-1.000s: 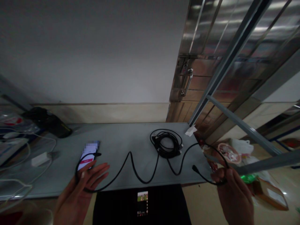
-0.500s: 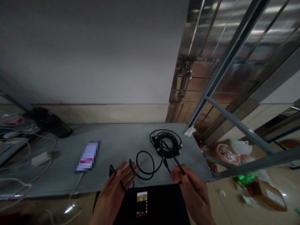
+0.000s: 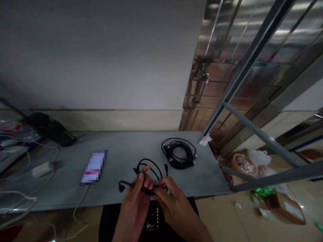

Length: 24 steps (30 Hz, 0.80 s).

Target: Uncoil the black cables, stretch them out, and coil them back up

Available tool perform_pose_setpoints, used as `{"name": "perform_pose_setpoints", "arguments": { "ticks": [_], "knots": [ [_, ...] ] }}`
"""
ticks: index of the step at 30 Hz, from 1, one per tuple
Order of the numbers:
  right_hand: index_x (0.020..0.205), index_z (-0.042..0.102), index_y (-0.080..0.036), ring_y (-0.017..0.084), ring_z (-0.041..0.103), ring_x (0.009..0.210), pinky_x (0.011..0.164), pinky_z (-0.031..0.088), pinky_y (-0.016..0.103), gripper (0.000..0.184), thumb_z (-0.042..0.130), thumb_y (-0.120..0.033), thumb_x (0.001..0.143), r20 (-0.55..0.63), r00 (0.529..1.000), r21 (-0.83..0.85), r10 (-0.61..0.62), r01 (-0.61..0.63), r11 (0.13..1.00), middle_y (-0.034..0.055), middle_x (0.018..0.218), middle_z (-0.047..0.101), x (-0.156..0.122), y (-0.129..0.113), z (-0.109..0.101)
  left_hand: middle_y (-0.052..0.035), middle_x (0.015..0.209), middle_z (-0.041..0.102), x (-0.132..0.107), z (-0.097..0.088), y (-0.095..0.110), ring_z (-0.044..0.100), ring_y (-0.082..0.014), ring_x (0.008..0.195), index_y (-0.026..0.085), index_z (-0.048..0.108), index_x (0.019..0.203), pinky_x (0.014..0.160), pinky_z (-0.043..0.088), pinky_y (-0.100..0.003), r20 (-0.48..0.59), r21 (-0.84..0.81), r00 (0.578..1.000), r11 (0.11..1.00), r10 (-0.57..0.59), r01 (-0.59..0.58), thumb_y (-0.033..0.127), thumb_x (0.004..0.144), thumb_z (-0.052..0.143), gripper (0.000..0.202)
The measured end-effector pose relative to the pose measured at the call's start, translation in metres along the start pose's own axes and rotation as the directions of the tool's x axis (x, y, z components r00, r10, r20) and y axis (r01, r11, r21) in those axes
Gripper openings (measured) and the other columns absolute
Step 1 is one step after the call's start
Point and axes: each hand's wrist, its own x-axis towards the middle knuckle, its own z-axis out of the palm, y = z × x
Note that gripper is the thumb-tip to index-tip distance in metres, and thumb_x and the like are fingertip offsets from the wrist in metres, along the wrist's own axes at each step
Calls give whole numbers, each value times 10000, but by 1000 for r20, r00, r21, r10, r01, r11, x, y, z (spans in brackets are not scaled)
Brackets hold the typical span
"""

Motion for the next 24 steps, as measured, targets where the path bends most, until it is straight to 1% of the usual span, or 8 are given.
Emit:
{"name": "perform_pose_setpoints", "arguments": {
  "ticks": [3,6,10,13,17,19,21,24],
  "knots": [
    [1305,675,-235,284,679,1230,1043,636,461,239,678,-135,1088,-124,979,-138,-163,145,980,122,1318,652,4,10,13,87,706,419,-1,2,10,434,-91,632,186,793,1073,703,573,-265,0,-50,1000,999,-13,13,462,832,1008,425],
    [1216,609,-182,276,679,1264,1116,600,508,138,608,-102,1103,-209,929,-178,-305,270,946,152,1320,705,10,22,24,113,627,299,0,-6,25,345,-85,558,195,737,945,619,538,-258,-56,-128,996,990,-69,61,458,798,1033,422],
    [1287,623,-167,213,686,1298,1293,458,527,311,438,8,1109,-127,919,-232,-373,339,912,109,1261,767,23,42,32,153,556,170,13,-36,35,238,-65,467,194,716,906,502,456,-230,-135,-128,982,985,-129,112,376,717,1072,442],
    [1341,672,-177,217,688,1219,1232,514,443,251,594,-93,1118,-32,919,-298,-392,366,882,79,1203,767,32,58,45,161,546,235,31,-66,28,234,-55,447,162,755,986,428,321,-200,-209,-13,968,991,-135,135,361,643,1080,513],
    [1145,735,-200,215,666,1183,1181,555,380,85,761,-193,1064,108,918,-322,-381,395,860,41,1131,729,42,82,78,118,627,446,58,-112,11,438,-106,503,168,747,1205,482,447,-245,-269,329,962,943,41,52,546,613,1049,765],
    [1160,740,-206,223,650,1236,1173,568,384,108,770,-189,1057,96,933,-303,-347,359,883,52,1179,714,46,93,95,30,814,641,70,-135,5,633,-194,663,190,696,1339,627,601,-358,-245,600,933,797,262,-67,675,679,974,866],
    [1235,736,-224,246,623,1317,1164,581,415,211,739,-119,1052,19,962,-292,-273,266,919,77,1284,695,51,101,107,-120,1184,738,80,-154,2,753,-341,1028,185,584,1533,917,658,-544,-150,850,849,504,507,-150,736,794,865,964],
    [1454,669,-237,339,575,1425,1166,588,572,508,659,-10,999,-164,983,-328,-78,20,945,169,1490,613,59,108,115,-284,1595,569,88,-173,4,551,-503,1500,139,397,1716,1237,437,-760,185,972,675,-34,715,-231,668,954,742,989]
  ]
}}
